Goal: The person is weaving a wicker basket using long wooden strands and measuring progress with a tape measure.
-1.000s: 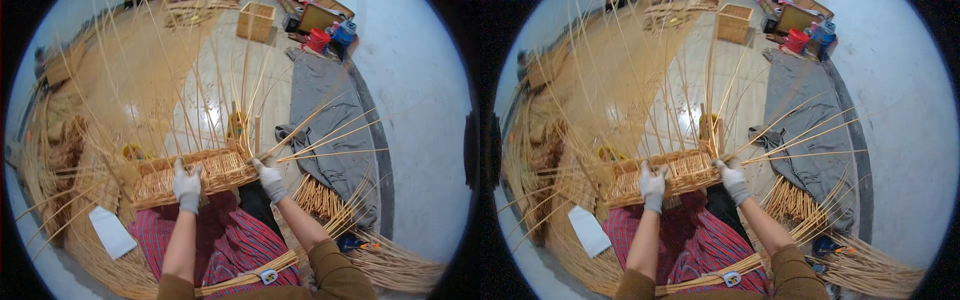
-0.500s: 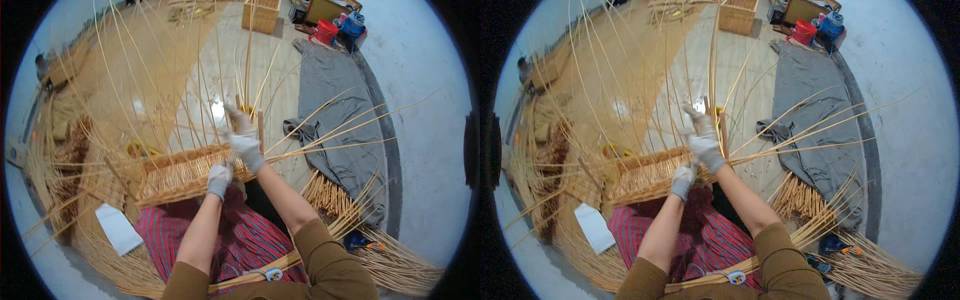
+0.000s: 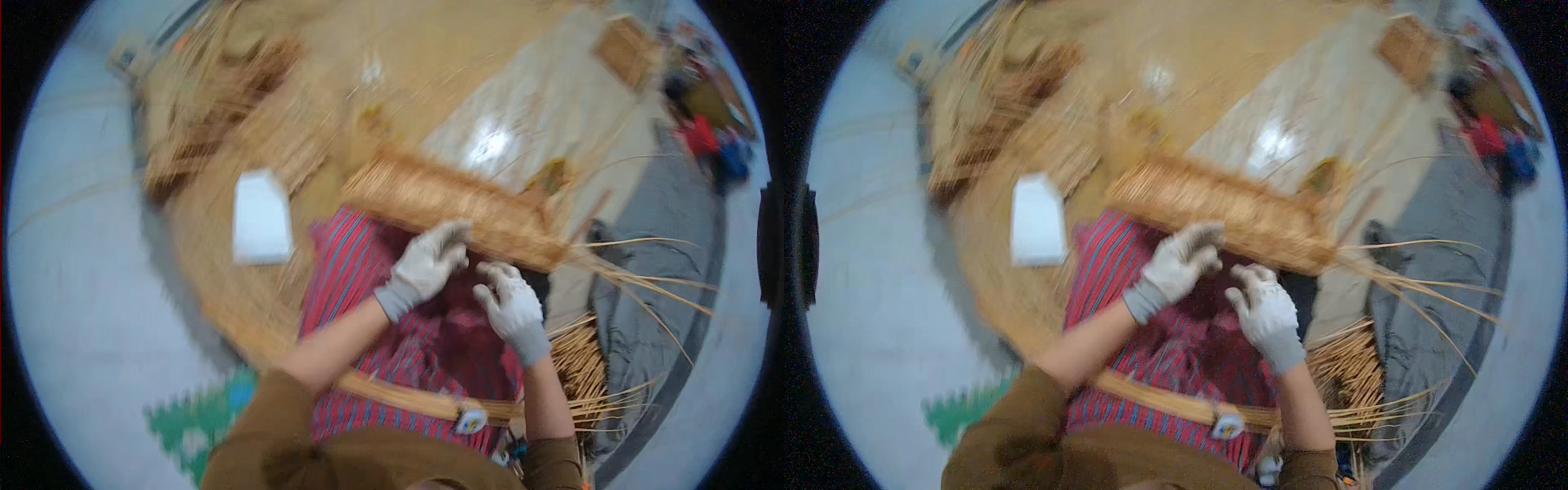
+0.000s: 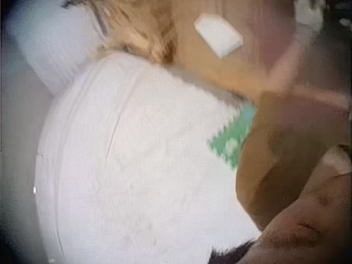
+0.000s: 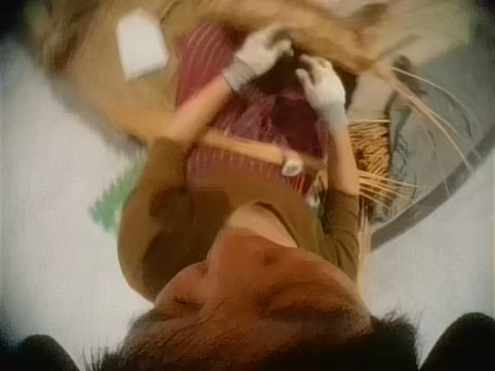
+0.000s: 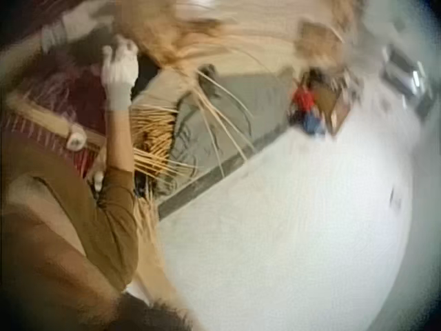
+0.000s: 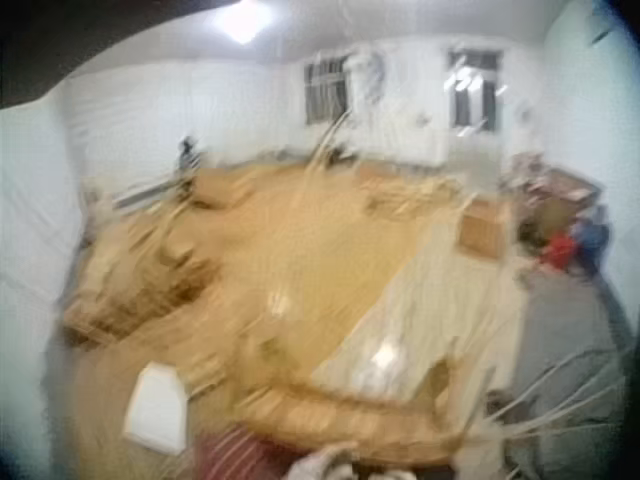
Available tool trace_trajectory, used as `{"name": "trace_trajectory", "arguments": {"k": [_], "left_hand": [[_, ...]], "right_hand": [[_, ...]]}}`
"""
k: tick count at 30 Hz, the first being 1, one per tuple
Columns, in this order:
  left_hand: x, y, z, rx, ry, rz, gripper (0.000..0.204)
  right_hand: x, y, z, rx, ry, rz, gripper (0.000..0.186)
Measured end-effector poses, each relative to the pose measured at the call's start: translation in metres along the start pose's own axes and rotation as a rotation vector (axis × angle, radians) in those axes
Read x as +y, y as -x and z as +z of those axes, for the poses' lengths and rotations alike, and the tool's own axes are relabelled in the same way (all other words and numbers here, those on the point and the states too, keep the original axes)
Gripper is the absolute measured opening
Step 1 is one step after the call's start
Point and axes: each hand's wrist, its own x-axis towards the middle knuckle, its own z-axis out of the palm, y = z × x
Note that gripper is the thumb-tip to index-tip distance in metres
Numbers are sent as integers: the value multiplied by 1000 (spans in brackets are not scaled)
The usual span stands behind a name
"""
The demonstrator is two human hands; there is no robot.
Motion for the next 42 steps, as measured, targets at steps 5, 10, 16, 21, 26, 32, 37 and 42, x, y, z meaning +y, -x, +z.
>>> {"name": "trace_trajectory", "arguments": {"k": [5,10,16,21,26,32,37,42], "left_hand": [[63,111,-145,553,25,-68,42],[59,209,-203,192,-757,-77,23],[34,212,-224,105,-1093,-153,18],[21,159,-192,73,-736,261,41],[1,86,-181,497,-724,347,43],[-31,10,-164,475,-210,57,48],[-69,-17,-172,275,-130,-69,54],[-62,-27,-202,46,-629,-79,55]], "right_hand": [[-100,81,72,-724,68,-398,31],[-67,108,54,-344,-87,-223,23],[-33,108,-5,484,397,-62,11],[-89,80,68,-64,-1231,370,27],[-129,15,99,-106,-1208,-193,39],[-177,-44,146,-8,-397,-446,37],[-173,-83,147,-152,-135,-407,30],[-152,-80,127,-3,-205,-306,30]]}}
